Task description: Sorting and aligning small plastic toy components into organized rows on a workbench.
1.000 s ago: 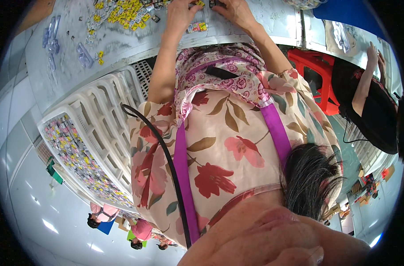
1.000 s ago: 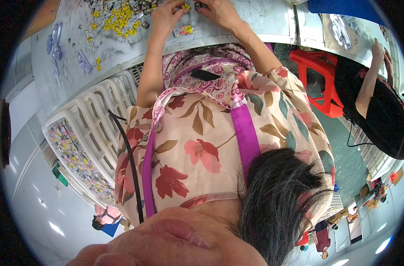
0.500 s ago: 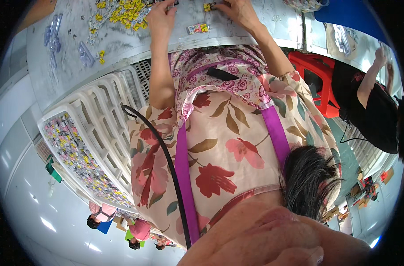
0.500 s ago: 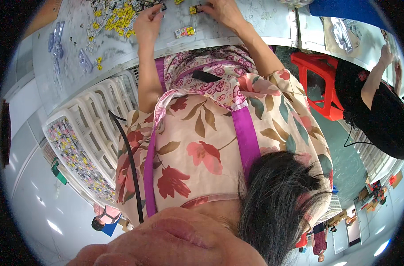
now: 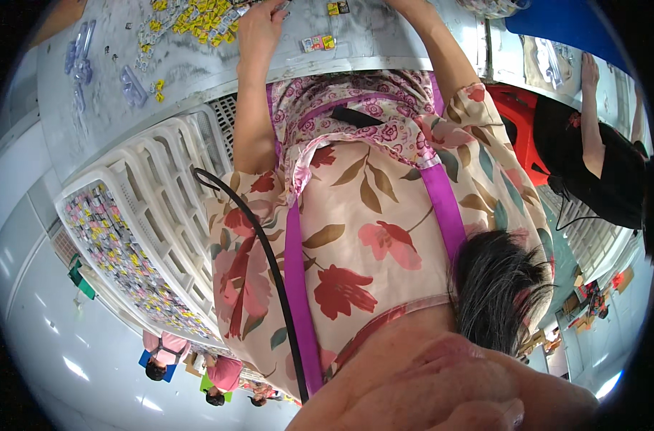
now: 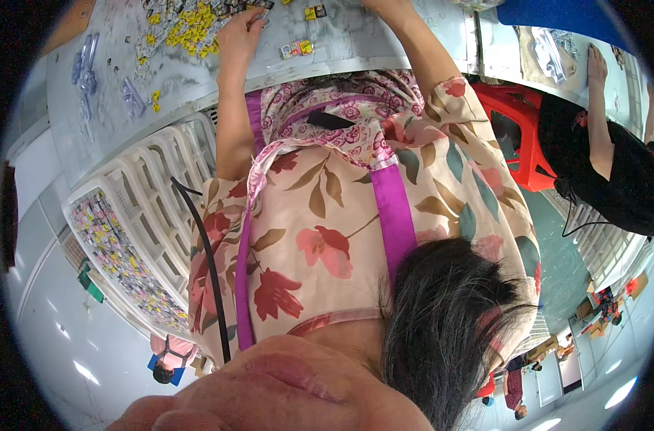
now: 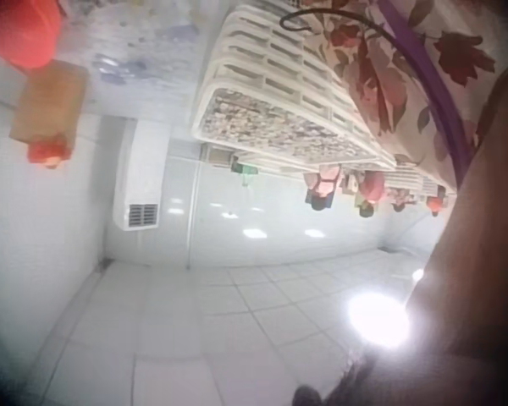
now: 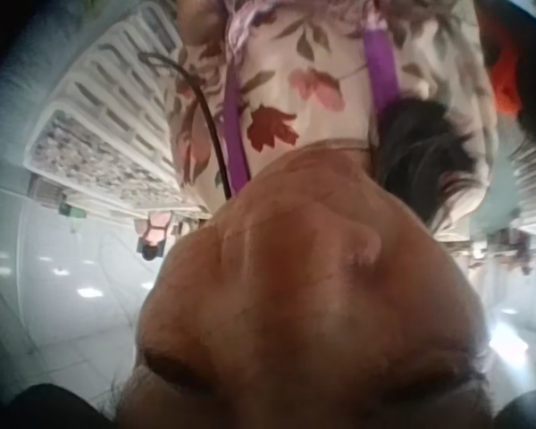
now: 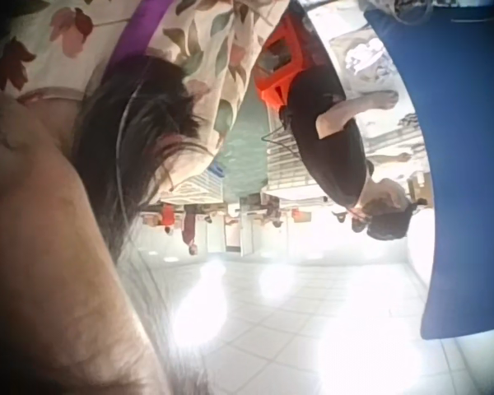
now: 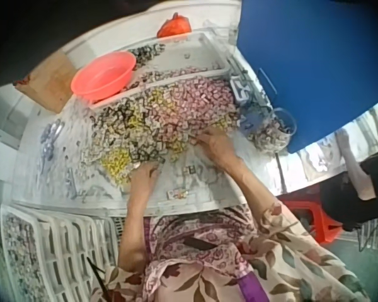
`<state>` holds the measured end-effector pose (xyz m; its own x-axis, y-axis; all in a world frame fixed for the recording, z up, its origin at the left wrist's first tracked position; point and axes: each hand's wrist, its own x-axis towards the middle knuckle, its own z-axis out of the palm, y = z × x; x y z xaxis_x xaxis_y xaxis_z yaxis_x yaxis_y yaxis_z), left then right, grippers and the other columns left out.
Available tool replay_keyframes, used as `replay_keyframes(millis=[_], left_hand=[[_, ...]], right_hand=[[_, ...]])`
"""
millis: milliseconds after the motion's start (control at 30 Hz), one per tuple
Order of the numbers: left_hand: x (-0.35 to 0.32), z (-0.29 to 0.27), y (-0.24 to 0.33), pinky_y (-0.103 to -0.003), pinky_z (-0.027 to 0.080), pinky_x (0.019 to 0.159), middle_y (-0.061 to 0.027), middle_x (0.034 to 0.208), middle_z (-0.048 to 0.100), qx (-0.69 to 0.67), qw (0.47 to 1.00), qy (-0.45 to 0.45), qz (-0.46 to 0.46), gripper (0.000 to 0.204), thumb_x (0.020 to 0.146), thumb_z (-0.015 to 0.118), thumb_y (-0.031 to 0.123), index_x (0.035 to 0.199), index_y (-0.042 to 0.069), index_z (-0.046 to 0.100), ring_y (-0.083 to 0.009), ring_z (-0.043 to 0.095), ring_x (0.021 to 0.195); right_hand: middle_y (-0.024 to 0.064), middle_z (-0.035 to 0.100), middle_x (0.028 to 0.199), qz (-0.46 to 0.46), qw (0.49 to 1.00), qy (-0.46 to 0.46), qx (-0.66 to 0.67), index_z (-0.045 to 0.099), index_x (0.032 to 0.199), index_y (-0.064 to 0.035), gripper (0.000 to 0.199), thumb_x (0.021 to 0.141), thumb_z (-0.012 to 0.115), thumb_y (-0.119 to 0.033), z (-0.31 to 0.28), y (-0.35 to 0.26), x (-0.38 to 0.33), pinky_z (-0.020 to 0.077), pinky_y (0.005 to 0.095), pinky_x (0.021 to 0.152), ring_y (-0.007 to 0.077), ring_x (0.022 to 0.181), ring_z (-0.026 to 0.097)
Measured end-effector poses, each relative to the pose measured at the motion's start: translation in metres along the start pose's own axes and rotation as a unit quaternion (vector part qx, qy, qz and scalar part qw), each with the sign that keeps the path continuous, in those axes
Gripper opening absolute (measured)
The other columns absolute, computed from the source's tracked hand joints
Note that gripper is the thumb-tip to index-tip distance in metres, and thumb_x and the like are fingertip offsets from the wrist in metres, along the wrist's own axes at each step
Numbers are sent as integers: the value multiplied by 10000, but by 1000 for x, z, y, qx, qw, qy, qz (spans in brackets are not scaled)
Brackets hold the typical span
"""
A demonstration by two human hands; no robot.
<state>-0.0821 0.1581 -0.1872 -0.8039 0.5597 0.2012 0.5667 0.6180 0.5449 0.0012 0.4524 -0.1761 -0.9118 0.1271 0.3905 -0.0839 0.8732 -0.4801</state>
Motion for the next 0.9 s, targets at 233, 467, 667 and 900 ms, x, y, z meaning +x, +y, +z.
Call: replay_keyframes(millis=[233, 467, 667, 900], left_hand=[[-8, -2, 6, -400, 564, 800, -156, 972, 751, 9, 999, -28, 19, 324, 877, 753, 218, 1185, 117, 750, -307, 727, 862], [-5, 5, 21, -390, 567, 771, -135, 948, 749, 38, 997, -69, 26, 348, 866, 764, 239, 1193, 121, 745, -290, 724, 832], [9, 7, 58, -409, 565, 792, -155, 994, 750, 5, 989, -146, -28, 343, 889, 746, 208, 1198, 60, 726, -311, 722, 888], [9, 14, 61, -445, 557, 798, -180, 1011, 744, -11, 985, -162, -62, 355, 924, 722, 218, 1212, 12, 705, -342, 708, 915]], right_hand=[[146, 646, 1044, -45, 997, 14, -63, 698, 991, -77, 164, 853, 688, -165, -1, 5, -23, 518, 465, 845, 362, 1000, 635], [160, 642, 1031, 29, 994, -87, 58, 684, 1003, -58, 199, 865, 706, -200, -10, -12, -39, 513, 462, 822, 391, 989, 629], [165, 670, 974, 40, 990, -88, 102, 701, 1021, -48, 230, 862, 724, -213, -11, -18, -60, 521, 463, 800, 389, 919, 660], [151, 667, 976, 39, 989, -92, 107, 697, 1032, -59, 219, 862, 730, -194, -4, -39, -55, 524, 451, 783, 373, 908, 662]])
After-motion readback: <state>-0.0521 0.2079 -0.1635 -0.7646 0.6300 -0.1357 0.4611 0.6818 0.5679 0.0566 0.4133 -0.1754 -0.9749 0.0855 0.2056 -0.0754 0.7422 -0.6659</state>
